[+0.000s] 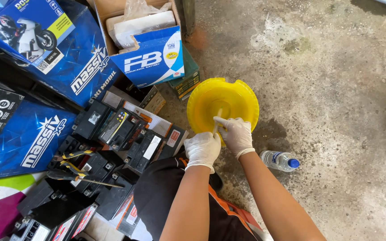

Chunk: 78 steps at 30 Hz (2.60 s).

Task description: Filling small battery cells with liquid using a syringe drawn from a bucket

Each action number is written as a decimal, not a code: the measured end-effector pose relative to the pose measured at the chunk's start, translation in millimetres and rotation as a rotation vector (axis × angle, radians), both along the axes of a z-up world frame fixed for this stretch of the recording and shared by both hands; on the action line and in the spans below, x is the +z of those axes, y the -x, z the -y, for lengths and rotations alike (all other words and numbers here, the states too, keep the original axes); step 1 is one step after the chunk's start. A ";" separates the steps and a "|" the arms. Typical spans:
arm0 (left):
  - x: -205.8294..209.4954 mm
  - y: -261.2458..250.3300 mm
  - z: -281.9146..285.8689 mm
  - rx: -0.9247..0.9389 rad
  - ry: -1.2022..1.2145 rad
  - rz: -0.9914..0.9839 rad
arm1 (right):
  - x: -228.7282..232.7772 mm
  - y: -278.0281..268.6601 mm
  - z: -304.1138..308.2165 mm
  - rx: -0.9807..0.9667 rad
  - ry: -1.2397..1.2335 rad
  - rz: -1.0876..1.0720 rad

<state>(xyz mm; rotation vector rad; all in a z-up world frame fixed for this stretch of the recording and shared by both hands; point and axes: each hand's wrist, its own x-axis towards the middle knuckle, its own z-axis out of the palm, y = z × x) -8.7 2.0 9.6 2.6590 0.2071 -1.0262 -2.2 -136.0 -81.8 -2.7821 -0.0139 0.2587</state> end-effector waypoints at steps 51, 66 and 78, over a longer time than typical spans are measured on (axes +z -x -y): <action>34.0 5.9 -5.2 -0.009 0.012 -0.114 | -9.5 11.1 -16.6 -0.089 -0.012 0.134; 21.6 8.0 -6.5 0.029 0.032 -0.058 | 1.4 8.4 -9.6 -0.050 0.025 0.026; -2.5 7.7 -7.2 0.064 0.039 -0.004 | 1.1 5.6 -11.2 -0.029 0.044 0.055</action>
